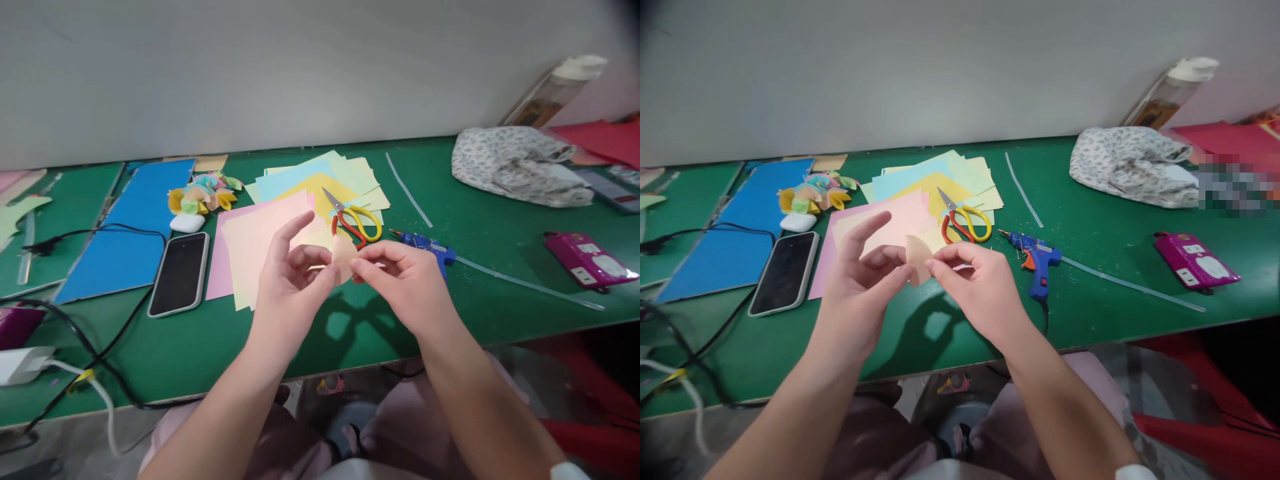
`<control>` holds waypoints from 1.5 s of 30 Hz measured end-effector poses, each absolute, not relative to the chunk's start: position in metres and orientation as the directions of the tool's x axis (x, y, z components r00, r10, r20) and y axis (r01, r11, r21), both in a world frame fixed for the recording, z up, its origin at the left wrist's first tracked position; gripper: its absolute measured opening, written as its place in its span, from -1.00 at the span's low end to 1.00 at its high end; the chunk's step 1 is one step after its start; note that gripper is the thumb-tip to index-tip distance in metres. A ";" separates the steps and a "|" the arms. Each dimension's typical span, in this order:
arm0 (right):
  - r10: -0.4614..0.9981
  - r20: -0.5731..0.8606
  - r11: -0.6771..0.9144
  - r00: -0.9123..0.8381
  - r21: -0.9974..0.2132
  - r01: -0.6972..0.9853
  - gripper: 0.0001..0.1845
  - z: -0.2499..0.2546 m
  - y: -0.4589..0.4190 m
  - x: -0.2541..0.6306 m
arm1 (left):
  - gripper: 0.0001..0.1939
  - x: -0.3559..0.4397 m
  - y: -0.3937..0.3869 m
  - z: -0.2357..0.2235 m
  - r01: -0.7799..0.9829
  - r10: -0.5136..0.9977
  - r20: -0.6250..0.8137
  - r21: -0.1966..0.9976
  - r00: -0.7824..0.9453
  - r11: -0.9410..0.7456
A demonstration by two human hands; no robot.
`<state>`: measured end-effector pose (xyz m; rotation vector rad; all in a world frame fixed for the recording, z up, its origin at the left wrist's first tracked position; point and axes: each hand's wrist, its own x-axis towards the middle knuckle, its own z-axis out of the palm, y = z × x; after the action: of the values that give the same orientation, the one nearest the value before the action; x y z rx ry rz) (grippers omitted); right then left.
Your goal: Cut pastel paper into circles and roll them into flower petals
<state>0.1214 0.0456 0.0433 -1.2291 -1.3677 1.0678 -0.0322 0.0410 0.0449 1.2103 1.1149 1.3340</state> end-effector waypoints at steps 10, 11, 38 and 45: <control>0.989 0.144 0.145 -0.016 -0.976 0.165 -0.94 0.043 0.044 0.120 | -0.41 -0.033 0.043 0.044 -0.251 1.000 -0.007 0.968 -0.017 0.003; 0.989 0.146 0.146 -0.013 -0.975 0.166 -0.94 0.043 0.044 0.120 | -0.42 -0.033 0.043 0.044 -0.265 1.000 -0.016 0.964 -0.018 0.011; 0.998 0.044 0.046 -0.041 -0.999 0.030 -0.92 0.034 0.050 0.115 | -0.46 -0.036 0.046 0.047 -0.358 0.989 -0.125 0.929 -0.077 0.090; 0.999 0.024 0.025 0.021 -0.997 -0.076 -0.92 0.030 0.052 0.123 | -0.49 -0.047 0.052 0.051 -0.316 0.973 -0.056 0.949 -0.224 -0.018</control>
<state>0.1232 0.0523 0.0304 -1.1445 -1.1495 1.2113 -0.0474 0.0517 0.0510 0.8336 1.1352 1.4962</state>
